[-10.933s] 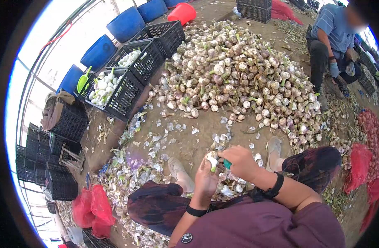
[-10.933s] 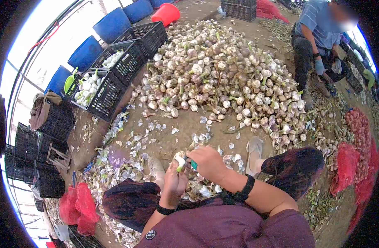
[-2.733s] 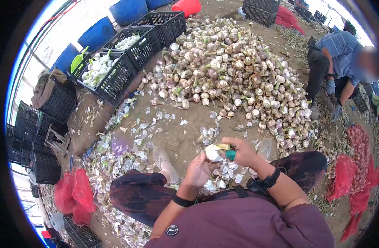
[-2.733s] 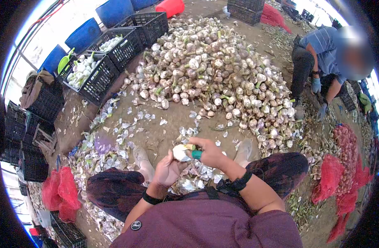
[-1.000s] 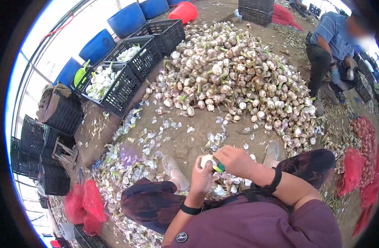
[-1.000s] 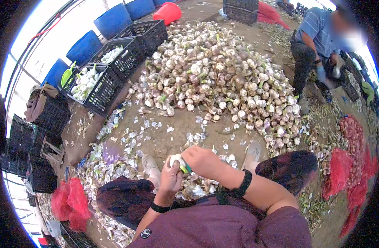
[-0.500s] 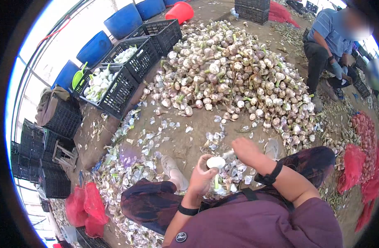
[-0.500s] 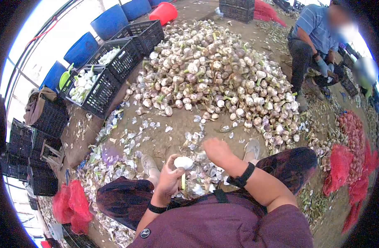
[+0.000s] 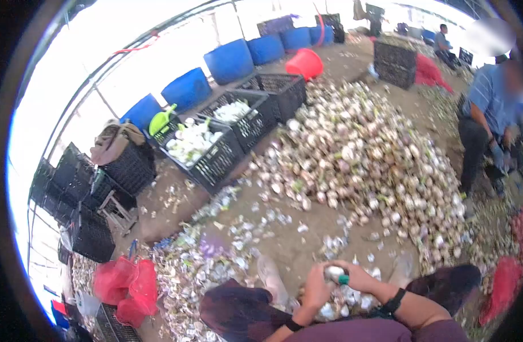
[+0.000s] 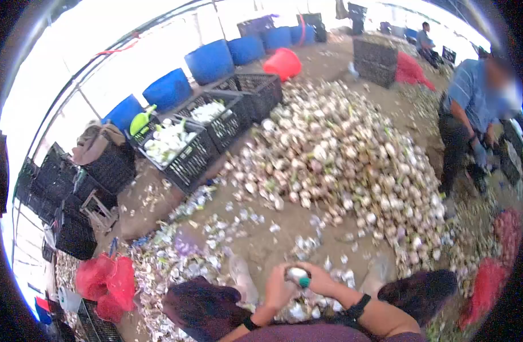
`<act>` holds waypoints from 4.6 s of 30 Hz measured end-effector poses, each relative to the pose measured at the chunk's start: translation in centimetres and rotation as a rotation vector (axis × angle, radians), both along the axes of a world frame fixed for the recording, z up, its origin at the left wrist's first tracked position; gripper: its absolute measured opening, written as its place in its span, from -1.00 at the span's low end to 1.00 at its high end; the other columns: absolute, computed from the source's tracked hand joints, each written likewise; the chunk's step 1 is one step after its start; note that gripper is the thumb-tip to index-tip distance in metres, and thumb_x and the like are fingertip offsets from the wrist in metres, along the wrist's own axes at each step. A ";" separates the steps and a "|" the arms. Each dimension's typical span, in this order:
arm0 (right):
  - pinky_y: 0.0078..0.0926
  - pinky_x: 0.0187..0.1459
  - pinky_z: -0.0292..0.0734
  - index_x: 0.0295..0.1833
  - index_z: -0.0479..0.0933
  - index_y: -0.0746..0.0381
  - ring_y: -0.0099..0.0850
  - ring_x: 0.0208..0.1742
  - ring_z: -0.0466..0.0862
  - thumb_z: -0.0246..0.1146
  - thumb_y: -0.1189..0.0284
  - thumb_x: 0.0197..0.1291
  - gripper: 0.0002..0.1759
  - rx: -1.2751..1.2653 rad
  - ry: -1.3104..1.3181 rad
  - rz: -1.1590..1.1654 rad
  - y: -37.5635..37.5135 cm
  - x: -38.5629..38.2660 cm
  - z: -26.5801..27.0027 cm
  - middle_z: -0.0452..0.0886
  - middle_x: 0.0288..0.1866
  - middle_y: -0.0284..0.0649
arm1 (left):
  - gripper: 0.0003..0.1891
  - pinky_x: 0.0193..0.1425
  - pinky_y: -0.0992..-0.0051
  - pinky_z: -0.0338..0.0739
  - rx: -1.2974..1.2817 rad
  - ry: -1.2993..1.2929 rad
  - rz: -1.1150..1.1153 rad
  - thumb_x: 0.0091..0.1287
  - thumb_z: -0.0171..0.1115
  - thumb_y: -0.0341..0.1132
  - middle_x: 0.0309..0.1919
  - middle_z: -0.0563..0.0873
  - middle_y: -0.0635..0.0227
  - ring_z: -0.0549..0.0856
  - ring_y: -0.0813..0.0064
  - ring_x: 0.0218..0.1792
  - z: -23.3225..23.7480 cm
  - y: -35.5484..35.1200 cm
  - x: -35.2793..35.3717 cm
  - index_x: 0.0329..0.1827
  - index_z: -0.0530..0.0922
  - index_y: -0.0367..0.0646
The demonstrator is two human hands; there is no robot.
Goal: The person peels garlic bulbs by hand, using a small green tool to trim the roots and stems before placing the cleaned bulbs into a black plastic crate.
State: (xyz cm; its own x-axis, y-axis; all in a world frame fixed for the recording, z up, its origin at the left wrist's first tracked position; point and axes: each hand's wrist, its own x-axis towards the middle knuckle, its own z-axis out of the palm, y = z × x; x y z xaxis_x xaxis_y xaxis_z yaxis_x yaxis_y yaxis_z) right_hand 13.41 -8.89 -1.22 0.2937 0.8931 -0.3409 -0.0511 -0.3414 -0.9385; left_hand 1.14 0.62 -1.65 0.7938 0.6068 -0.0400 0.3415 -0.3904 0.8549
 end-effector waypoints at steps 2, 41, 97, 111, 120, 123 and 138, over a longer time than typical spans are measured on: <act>-0.46 -0.04 0.51 0.10 0.41 0.24 -0.31 -0.02 0.55 0.20 0.43 0.18 -0.63 -0.124 0.468 -0.176 -0.2 0.6 -3.8 0.52 -0.01 -0.18 | -0.44 0.07 0.42 0.44 0.000 -0.001 0.052 -0.05 0.31 -0.50 -0.01 0.46 0.05 0.52 0.21 0.02 0.4 0.0 0.2 0.09 0.35 -0.24; -0.25 -0.21 0.56 0.16 0.36 0.29 0.00 -0.01 0.52 0.14 0.52 0.11 -0.56 -0.831 -0.924 -0.713 -9.0 32.1 -18.5 0.49 -0.09 0.09 | -0.63 0.15 0.48 0.34 -0.765 -0.031 0.319 0.18 0.09 -0.56 0.00 0.48 0.23 0.50 0.45 0.01 -3.2 -2.8 7.5 0.08 0.33 -0.34; -0.54 -0.18 0.48 -0.25 0.52 0.30 -0.45 -0.24 0.57 0.16 0.61 0.07 -0.89 0.365 0.062 -0.339 -0.1 -0.6 4.1 0.57 -0.30 -0.29 | -0.63 0.05 0.45 0.45 -1.414 -0.612 0.018 0.35 0.07 -0.20 -0.03 0.56 0.29 0.56 0.41 -0.02 0.9 -0.3 -1.0 0.11 0.37 -0.24; -0.34 -0.17 0.55 -0.03 0.43 0.27 -0.22 -0.18 0.62 0.11 0.47 0.17 -0.76 0.110 -0.413 -0.465 -0.7 5.2 1.6 0.60 -0.20 -0.11 | -0.62 0.04 0.41 0.49 -1.659 -0.839 -0.060 0.26 0.10 -0.23 -0.01 0.55 0.21 0.56 0.25 -0.02 0.9 0.5 -1.9 0.10 0.38 -0.19; -0.37 -0.13 0.50 -0.12 0.54 0.19 -0.20 -0.16 0.59 0.27 0.46 -0.03 -0.72 0.321 -0.893 -0.097 1.3 -0.7 6.4 0.59 -0.18 -0.18 | -0.72 0.08 0.42 0.41 -1.397 -0.676 0.161 0.43 -0.13 -0.21 -0.04 0.53 0.38 0.52 0.47 -0.02 1.8 0.2 -0.7 0.12 0.33 -0.08; -0.38 -0.22 0.50 -0.28 0.55 0.21 -0.26 -0.24 0.59 0.22 0.54 -0.09 -0.83 0.418 -1.035 -0.057 1.7 -1.0 5.4 0.58 -0.30 -0.24 | -0.72 -0.01 0.44 0.45 -1.367 -0.670 0.170 0.43 -0.13 -0.19 -0.08 0.54 0.39 0.54 0.49 -0.07 1.1 0.2 -1.3 0.10 0.34 -0.09; -0.37 -0.29 0.45 -0.36 0.39 0.25 -0.25 -0.32 0.51 0.12 0.48 -0.11 -0.86 0.500 -1.343 0.067 2.8 0.7 5.3 0.45 -0.43 -0.20 | -0.68 -0.46 0.51 0.54 -1.355 -0.478 0.176 0.35 0.01 -0.21 -0.22 0.59 0.36 0.62 0.48 -0.26 1.9 1.0 -2.0 0.07 0.39 -0.19</act>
State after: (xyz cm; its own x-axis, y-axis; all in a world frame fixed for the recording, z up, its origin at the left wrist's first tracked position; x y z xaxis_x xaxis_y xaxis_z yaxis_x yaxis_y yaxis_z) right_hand 14.06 -6.06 4.10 0.0889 0.8591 0.5041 0.9569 0.0669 -0.2826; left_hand -0.86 1.63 0.29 0.8158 0.4080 -0.4100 -0.1196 0.8125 0.5706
